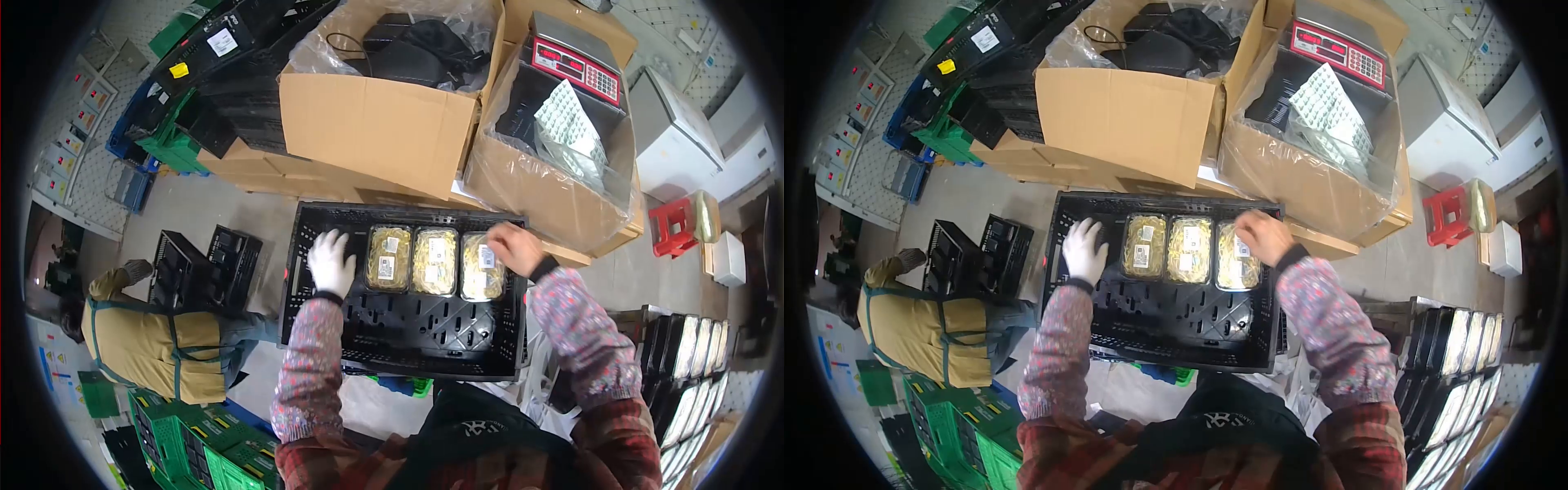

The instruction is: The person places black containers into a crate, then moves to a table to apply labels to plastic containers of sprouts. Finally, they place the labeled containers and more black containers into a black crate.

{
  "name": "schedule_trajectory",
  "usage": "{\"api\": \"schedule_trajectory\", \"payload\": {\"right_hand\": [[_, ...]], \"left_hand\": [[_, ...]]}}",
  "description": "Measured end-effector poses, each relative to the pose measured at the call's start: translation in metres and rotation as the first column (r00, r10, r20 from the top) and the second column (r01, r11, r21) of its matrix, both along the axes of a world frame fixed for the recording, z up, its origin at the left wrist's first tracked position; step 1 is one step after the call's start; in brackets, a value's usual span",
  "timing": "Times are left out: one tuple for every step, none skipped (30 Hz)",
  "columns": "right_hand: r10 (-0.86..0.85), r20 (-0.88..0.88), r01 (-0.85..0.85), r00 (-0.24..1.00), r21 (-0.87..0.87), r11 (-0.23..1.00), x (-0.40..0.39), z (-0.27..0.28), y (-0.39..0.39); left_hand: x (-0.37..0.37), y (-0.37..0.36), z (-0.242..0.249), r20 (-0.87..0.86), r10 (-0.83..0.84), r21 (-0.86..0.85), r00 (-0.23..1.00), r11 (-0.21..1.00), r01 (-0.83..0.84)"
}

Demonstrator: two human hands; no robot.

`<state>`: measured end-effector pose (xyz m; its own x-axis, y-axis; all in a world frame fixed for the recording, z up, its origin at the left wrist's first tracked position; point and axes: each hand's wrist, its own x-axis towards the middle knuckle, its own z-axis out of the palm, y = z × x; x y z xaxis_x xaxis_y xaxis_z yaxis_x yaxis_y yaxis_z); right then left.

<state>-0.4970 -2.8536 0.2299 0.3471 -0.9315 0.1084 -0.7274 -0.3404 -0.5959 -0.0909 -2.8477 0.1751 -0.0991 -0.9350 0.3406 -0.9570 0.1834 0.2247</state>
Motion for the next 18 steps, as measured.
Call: {"api": "schedule_trajectory", "payload": {"right_hand": [[-0.031,0.083,0.027,0.996,0.055,0.998,-0.013,0.004,0.016],[-0.072,0.166,0.054,0.984,0.108,0.993,-0.026,0.005,0.033],[-0.148,0.245,0.107,0.958,0.173,0.979,-0.036,0.003,0.052],[-0.229,0.315,0.157,0.921,0.24,0.958,-0.044,0.002,0.071],[-0.337,0.335,0.213,0.88,0.355,0.91,-0.048,0.006,0.092],[-0.39,0.406,0.215,0.826,0.413,0.885,-0.054,0.0,0.111],[-0.387,0.376,0.227,0.842,0.404,0.886,-0.059,0.001,0.131],[-0.382,0.346,0.235,0.857,0.397,0.887,-0.063,0.002,0.151],[-0.381,0.334,0.239,0.862,0.396,0.887,-0.064,0.008,0.17],[-0.374,0.325,0.234,0.869,0.395,0.888,-0.068,0.015,0.189],[-0.434,0.353,0.242,0.829,0.474,0.847,-0.074,0.016,0.208],[-0.506,0.396,0.265,0.766,0.524,0.81,-0.08,0.019,0.227],[-0.512,0.373,0.321,0.773,0.465,0.825,-0.088,0.019,0.245],[-0.567,0.365,0.373,0.738,0.48,0.794,-0.099,0.012,0.264],[-0.572,0.317,0.414,0.757,0.445,0.794,-0.109,0.016,0.28],[-0.602,0.292,0.446,0.743,0.454,0.771,-0.11,0.033,0.291],[-0.635,0.278,0.485,0.721,0.452,0.749,-0.117,0.027,0.304],[-0.678,0.251,0.537,0.691,0.45,0.714,-0.126,0.024,0.323]], "left_hand": [[0.015,0.015,-0.012,-0.089,0.119,-0.042,0.989,0.992,-0.123],[0.029,0.032,-0.05,-0.195,0.306,-0.163,0.932,0.927,-0.338],[0.046,0.046,-0.093,-0.344,0.444,-0.127,0.827,0.851,-0.51],[0.057,0.053,-0.134,-0.504,0.642,0.133,0.579,0.719,-0.682],[0.06,0.052,-0.148,-0.575,0.789,0.52,0.217,0.557,-0.647],[0.048,0.047,-0.15,-0.543,0.788,0.804,-0.29,0.389,-0.449],[0.023,0.04,-0.125,-0.543,0.734,0.837,-0.409,0.432,-0.336],[0.001,0.035,-0.094,-0.517,0.676,0.85,-0.525,0.477,-0.222],[0.02,0.022,-0.149,-0.58,0.614,0.767,-0.536,0.634,-0.103],[0.002,0.01,-0.132,-0.564,0.613,0.785,-0.553,0.606,-0.129],[-0.011,0.003,-0.113,-0.506,0.626,0.801,-0.594,0.597,-0.054],[-0.013,0.004,-0.106,-0.443,0.634,0.811,-0.634,0.585,0.017],[-0.007,0.004,-0.103,-0.425,0.603,0.826,-0.676,0.563,-0.017],[0.0,0.003,-0.101,-0.409,0.567,0.84,-0.715,0.54,-0.052],[0.003,0.005,-0.079,-0.423,0.595,0.847,-0.684,0.528,-0.064],[0.002,0.005,-0.06,-0.43,0.634,0.857,-0.643,0.511,-0.069],[0.004,0.003,-0.052,-0.478,0.685,0.857,-0.549,0.501,-0.121],[0.01,0.003,-0.056,-0.564,0.661,0.807,-0.495,0.567,-0.163]]}}
